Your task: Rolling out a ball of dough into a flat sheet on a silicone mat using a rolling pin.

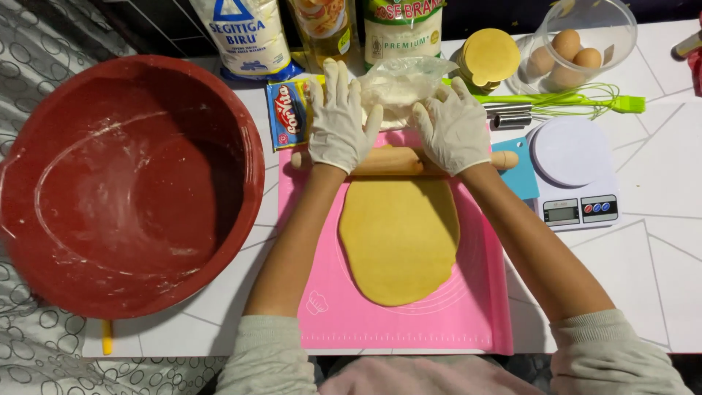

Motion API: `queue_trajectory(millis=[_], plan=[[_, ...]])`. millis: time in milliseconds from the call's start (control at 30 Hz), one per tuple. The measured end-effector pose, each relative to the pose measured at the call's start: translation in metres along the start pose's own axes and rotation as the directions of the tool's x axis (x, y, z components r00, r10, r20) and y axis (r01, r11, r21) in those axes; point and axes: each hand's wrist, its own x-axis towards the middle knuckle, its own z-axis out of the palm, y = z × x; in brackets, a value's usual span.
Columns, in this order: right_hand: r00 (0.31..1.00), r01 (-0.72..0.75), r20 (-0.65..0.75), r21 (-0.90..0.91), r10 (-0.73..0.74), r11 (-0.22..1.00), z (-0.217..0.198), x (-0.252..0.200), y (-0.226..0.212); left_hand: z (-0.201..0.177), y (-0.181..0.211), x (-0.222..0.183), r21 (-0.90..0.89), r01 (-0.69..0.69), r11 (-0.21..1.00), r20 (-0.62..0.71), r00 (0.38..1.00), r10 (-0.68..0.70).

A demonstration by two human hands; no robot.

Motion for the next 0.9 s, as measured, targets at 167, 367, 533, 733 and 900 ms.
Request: queue_trajectory(millis=[167,367,533,733,900], plan=[[0.991,-0.066,-0.111,0.084,0.075,0.994,0.016,-0.037,-0.015,-0.026,0.009,-0.042,-0.174,0.055,0.983,0.062,0.997,-0.045],[0.999,0.021,-0.036,0.257,-0.012,0.966,-0.036,-0.145,-0.052,-0.05,0.032,-0.154,-0.231,-0.112,0.966,-0.12,0.989,0.085],[0.994,0.036,-0.107,0.441,0.013,0.897,-0.043,-0.183,-0.049,-0.072,0.036,-0.203,-0.307,-0.114,0.945,-0.026,0.993,0.111],[0.995,-0.013,-0.094,0.212,0.033,0.977,0.025,-0.119,-0.022,-0.035,0.021,-0.139,-0.254,-0.099,0.962,-0.034,0.995,0.093],[0.949,0.006,-0.313,0.067,0.015,0.998,0.048,-0.037,0.008,-0.023,0.011,-0.05,-0.164,-0.046,0.985,-0.038,0.998,0.041]])
